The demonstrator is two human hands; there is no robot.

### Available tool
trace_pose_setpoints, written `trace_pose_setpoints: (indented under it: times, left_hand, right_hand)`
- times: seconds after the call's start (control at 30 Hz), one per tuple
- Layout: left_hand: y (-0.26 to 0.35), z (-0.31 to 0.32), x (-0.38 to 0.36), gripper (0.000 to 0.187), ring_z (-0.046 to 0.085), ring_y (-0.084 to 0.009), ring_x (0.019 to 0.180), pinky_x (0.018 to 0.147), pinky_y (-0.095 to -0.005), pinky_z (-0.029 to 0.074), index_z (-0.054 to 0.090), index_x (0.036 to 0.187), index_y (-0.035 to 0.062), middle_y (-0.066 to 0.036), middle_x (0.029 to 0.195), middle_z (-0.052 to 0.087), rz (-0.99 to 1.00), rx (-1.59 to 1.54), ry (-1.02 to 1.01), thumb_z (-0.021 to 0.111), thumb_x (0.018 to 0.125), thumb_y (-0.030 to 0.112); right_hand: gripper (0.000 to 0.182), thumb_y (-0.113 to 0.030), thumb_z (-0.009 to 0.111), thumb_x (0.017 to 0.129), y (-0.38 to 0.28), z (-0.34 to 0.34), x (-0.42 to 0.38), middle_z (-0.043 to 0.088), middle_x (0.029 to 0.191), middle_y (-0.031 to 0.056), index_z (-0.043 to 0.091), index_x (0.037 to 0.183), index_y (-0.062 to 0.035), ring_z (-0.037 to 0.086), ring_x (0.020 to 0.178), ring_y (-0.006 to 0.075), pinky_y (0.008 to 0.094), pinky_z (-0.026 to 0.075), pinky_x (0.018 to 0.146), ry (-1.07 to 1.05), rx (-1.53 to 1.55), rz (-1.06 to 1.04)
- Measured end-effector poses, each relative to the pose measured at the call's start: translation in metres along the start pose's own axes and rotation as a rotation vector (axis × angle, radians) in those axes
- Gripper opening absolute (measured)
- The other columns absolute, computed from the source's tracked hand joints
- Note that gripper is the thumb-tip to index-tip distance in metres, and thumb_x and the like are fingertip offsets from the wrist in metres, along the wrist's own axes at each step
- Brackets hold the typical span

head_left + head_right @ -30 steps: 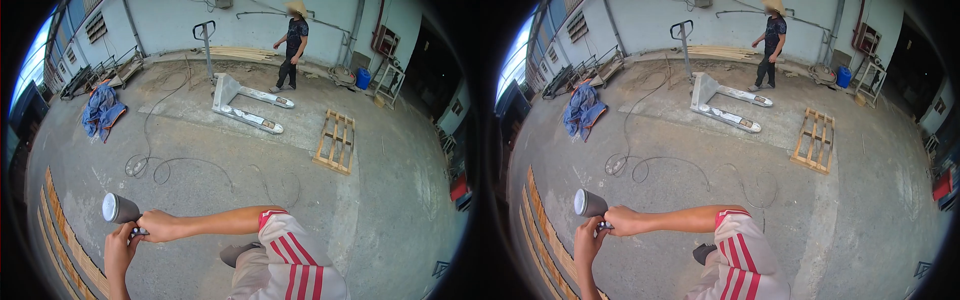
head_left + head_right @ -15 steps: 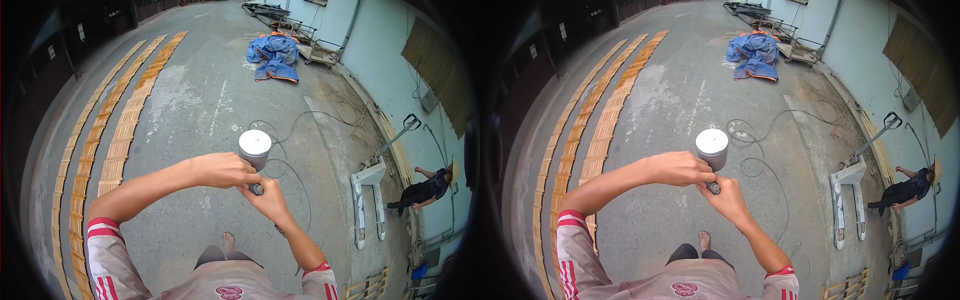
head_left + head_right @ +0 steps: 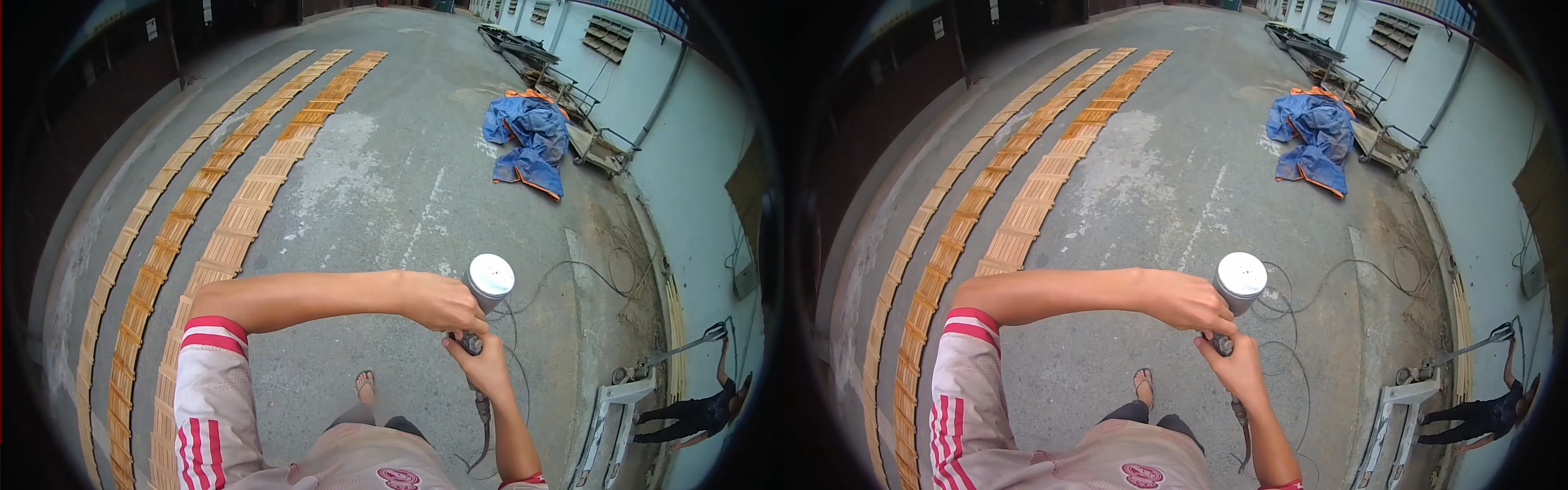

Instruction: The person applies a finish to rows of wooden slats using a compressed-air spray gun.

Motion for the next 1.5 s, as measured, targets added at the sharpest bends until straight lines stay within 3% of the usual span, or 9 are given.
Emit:
trace_pose_setpoints:
  times: [0.23,0.43,0.53,0.77,0.93,1.13,1.37,1.47,1.5]
  left_hand:
    - [-0.154,-0.05,-0.063,0.016,0.073,-0.0375,0.092,0.075,-0.0501,0.058,0.062,0.101,-0.0043,-0.017,0.088,0.069,0.083,-0.027,0.04,0.072,0.091,0.003]
    - [-0.307,-0.093,-0.113,0.017,0.074,-0.0381,0.093,0.075,-0.0507,0.058,0.062,0.099,-0.0038,-0.017,0.089,0.069,0.115,0.012,0.052,0.073,0.09,0.004]
    - [-0.391,-0.119,-0.136,0.019,0.074,-0.0404,0.092,0.075,-0.0516,0.057,0.063,0.098,-0.0034,-0.018,0.092,0.071,0.109,0.026,0.052,0.076,0.09,0.008]
    - [-0.58,-0.204,-0.213,0.022,0.074,-0.0414,0.091,0.077,-0.0535,0.056,0.065,0.097,-0.0011,-0.017,0.092,0.072,0.02,0.059,0.05,0.077,0.09,0.015]
    - [-0.704,-0.251,-0.292,0.015,0.073,-0.0375,0.095,0.075,-0.0506,0.058,0.064,0.096,-0.0012,-0.016,0.091,0.069,-0.118,0.065,0.116,0.074,0.093,0.01]
    - [-0.862,-0.293,-0.395,0.015,0.073,-0.0339,0.094,0.074,-0.0475,0.06,0.064,0.094,-0.0005,-0.013,0.089,0.069,-0.154,0.126,0.288,0.075,0.088,0.008]
    - [-1.039,-0.379,-0.504,0.018,0.073,-0.0291,0.094,0.073,-0.0445,0.061,0.068,0.1,0.0031,-0.007,0.091,0.07,-0.256,0.161,0.418,0.077,0.085,0.01]
    - [-1.109,-0.41,-0.55,0.025,0.071,-0.0265,0.099,0.075,-0.0416,0.062,0.072,0.112,0.0064,-0.006,0.099,0.069,-0.347,0.18,0.529,0.077,0.088,0.012]
    - [-1.132,-0.419,-0.567,0.027,0.071,-0.0262,0.1,0.077,-0.0412,0.062,0.073,0.116,0.0075,-0.006,0.102,0.07,-0.374,0.183,0.575,0.077,0.09,0.014]
  right_hand:
    - [0.027,-0.005,0.071,0.104,0.008,0.049,0.161,0.07,0.116,0.0146,0.062,0.127,0.0052,0.074,0.102,0.0221,0.039,0.071,0.078,-0.198,0.291,0.189]
    - [0.036,-0.004,0.067,0.107,0.024,0.088,0.313,0.069,0.119,0.0138,0.052,0.139,0.0016,0.073,0.109,0.0236,0.0391,0.071,0.078,-0.216,0.417,0.089]
    - [0.033,-0.005,0.067,0.107,0.023,0.108,0.407,0.069,0.119,0.0136,0.054,0.136,0.0014,0.074,0.108,0.0234,0.0389,0.07,0.079,-0.197,0.433,0.059]
    - [0.028,-0.01,0.069,0.107,-0.005,0.147,0.637,0.073,0.11,0.0127,0.059,0.13,0.001,0.076,0.095,0.0202,0.0302,0.059,0.059,-0.176,0.398,0.076]
    - [0.022,-0.013,0.071,0.107,-0.03,0.182,0.793,0.075,0.105,0.012,0.064,0.121,0.0027,0.077,0.089,0.0181,0.028,0.053,0.053,-0.221,0.275,0.094]
    - [0.019,-0.01,0.074,0.104,-0.047,0.252,0.985,0.075,0.099,0.0123,0.07,0.111,0.0073,0.077,0.087,0.0201,0.0347,0.068,0.067,-0.161,0.302,0.063]
    - [0.015,-0.008,0.067,0.108,-0.089,0.305,1.206,0.077,0.095,0.01,0.068,0.11,0.0066,0.075,0.088,0.016,0.0324,0.059,0.081,-0.164,0.08,-0.068]
    - [0.015,-0.009,0.068,0.108,-0.11,0.328,1.301,0.077,0.096,0.0106,0.069,0.109,0.0065,0.075,0.086,0.0154,0.0328,0.06,0.081,-0.156,0.068,-0.105]
    - [0.024,-0.014,0.073,0.106,-0.109,0.336,1.335,0.079,0.087,0.0107,0.073,0.112,0.0088,0.073,0.082,0.0124,0.0309,0.054,0.071,-0.122,0.062,-0.147]
Point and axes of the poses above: each hand's wrist, its own x-axis towards the middle knuckle, its own z-axis out of the palm, y = z × x, the point moved 3 cm from there along x, towards the middle knuckle
